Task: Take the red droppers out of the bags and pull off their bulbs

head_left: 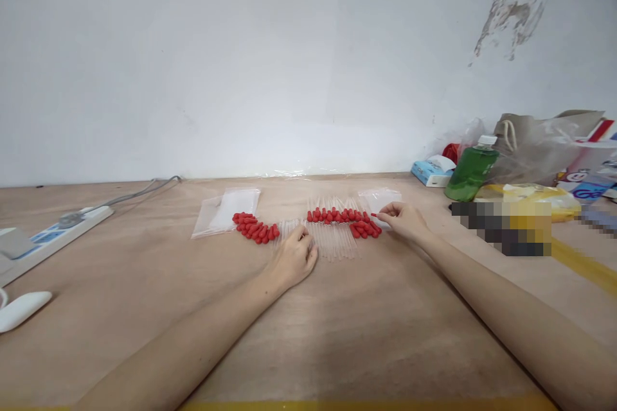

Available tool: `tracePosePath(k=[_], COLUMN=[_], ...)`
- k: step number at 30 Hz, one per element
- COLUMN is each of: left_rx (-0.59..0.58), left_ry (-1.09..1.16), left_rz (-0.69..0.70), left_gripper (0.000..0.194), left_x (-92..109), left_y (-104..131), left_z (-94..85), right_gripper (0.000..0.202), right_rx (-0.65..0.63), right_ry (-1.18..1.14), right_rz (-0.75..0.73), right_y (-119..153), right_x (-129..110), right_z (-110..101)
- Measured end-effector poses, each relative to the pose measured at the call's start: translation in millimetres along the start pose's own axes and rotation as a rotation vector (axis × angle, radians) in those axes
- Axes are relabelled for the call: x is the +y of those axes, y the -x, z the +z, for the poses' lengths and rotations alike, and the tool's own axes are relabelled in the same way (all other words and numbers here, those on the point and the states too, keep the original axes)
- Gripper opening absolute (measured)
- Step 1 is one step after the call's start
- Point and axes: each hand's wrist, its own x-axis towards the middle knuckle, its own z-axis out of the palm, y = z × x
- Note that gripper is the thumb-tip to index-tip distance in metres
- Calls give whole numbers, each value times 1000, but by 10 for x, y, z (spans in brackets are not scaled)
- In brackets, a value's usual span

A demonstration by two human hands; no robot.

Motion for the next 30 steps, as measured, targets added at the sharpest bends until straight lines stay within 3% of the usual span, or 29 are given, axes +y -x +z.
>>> tracePosePath(k=[5, 9, 12, 20, 26, 30], left_rx=[-4, 67, 108, 89, 68, 43], left_ry=[63, 90, 72, 79, 113, 112], left_rz=[-27, 11, 32, 2, -18, -27], left_gripper=[17, 20, 21, 18, 24, 21], left_x=[11, -14, -26, -69, -83, -77], left_y=[-9, 15, 80, 226, 200, 205], left_z=[1, 3, -55, -218, -209, -222], right_gripper=[19, 17, 16, 27, 36, 32], right_rx=[-32, -30, -43, -59, -198, -265], right_ry=[93, 151, 180, 245, 312, 339], right_rz=[7, 25, 30, 32, 62, 111], right_y=[21, 42, 46, -39, -236, -362], right_x=[-45, -77, -79, -161, -357, -414], right_z=[21, 4, -11, -42, 29, 86])
